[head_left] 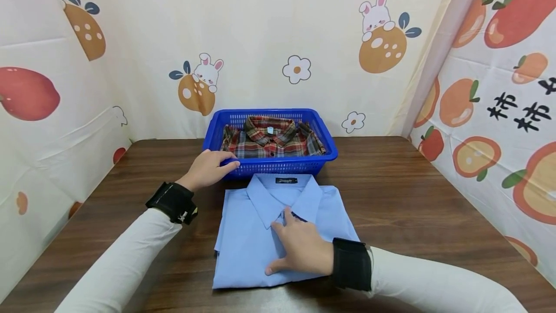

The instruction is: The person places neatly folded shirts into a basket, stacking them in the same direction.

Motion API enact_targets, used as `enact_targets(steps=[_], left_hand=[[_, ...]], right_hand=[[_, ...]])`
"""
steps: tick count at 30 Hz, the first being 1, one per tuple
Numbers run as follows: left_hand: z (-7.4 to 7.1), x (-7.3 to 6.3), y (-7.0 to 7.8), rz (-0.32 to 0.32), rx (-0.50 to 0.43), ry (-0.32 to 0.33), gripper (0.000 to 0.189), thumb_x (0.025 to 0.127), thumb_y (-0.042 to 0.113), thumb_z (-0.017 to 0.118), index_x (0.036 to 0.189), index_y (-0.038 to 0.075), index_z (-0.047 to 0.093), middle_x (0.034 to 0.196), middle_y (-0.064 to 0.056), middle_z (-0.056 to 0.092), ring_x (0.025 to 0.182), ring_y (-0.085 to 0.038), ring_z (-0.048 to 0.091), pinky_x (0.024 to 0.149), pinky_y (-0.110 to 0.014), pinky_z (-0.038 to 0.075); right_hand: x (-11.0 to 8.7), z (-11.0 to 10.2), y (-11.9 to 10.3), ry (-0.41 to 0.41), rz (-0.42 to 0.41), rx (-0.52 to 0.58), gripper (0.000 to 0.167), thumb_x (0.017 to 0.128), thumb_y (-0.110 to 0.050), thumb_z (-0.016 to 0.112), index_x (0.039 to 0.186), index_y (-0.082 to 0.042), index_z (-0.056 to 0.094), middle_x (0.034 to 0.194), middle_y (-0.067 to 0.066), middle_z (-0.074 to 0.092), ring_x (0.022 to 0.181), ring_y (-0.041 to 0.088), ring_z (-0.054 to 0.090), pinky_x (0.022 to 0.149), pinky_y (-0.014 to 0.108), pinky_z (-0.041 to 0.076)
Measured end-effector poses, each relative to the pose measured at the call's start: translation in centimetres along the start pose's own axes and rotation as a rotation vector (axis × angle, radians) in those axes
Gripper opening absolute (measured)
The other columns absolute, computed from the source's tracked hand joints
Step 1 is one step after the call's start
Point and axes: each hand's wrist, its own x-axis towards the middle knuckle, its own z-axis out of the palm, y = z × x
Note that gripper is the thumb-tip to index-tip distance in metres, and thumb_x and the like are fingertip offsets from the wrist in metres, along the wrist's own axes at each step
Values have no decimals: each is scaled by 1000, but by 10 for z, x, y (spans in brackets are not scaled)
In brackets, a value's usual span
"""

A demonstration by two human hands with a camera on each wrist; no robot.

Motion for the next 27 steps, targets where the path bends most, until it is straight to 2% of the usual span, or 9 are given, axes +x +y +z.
enact_targets(steps=[6,8,11,13,16,18,21,23,27], left_hand=[[0,-1,-3,-2,5,11,36,96,36,53,111,6,67,106,-12,70,103,-31,60,99,-56,36],[2,-2,-5,12,-36,41,35,95,34,55,112,5,66,108,-13,68,104,-31,59,100,-55,35],[6,-9,-7,71,-87,145,35,93,31,59,115,3,61,113,-14,63,110,-31,54,100,-54,29],[7,-16,-7,132,-95,251,36,91,28,63,115,2,59,114,-15,61,111,-32,52,98,-54,28],[3,-32,-7,200,-31,361,27,88,25,67,105,4,62,101,-11,64,98,-27,57,86,-47,37],[0,-42,-9,189,-27,285,18,88,23,67,97,7,65,89,-4,66,84,-20,59,78,-38,44],[2,-51,-17,104,-75,34,14,90,24,64,94,11,68,82,3,66,74,-11,58,67,-30,51],[9,-50,-24,23,-124,-118,19,92,28,62,97,10,69,86,3,67,78,-10,59,71,-30,53],[26,-37,-30,-39,-200,-210,31,93,33,59,104,4,67,94,-4,68,84,-15,61,76,-34,54]], right_hand=[[11,1,-8,-22,-4,-5,91,64,-72,69,129,-9,56,136,31,45,102,34,63,70,44,57],[11,-2,-8,-41,-8,15,91,65,-71,69,131,-9,55,137,30,44,104,34,62,73,44,56],[4,-16,0,-34,-40,106,89,68,-66,71,132,-6,52,131,25,53,104,30,62,78,42,55],[-2,-32,15,28,-56,144,85,70,-61,73,130,-4,53,118,18,62,96,26,65,76,38,55],[-8,-57,50,131,-36,174,74,74,-52,74,123,0,58,105,13,68,92,26,65,74,38,54],[-5,-66,80,145,4,171,64,79,-47,72,119,2,61,106,15,68,94,28,65,76,40,54],[5,-62,122,59,31,234,53,87,-37,67,118,6,61,114,20,65,105,34,61,85,44,52],[16,-53,145,4,28,281,49,90,-34,64,118,7,61,115,21,64,106,34,61,86,45,52],[42,-36,171,-65,-22,377,46,90,-34,63,115,5,63,107,16,68,94,26,64,81,40,54]])
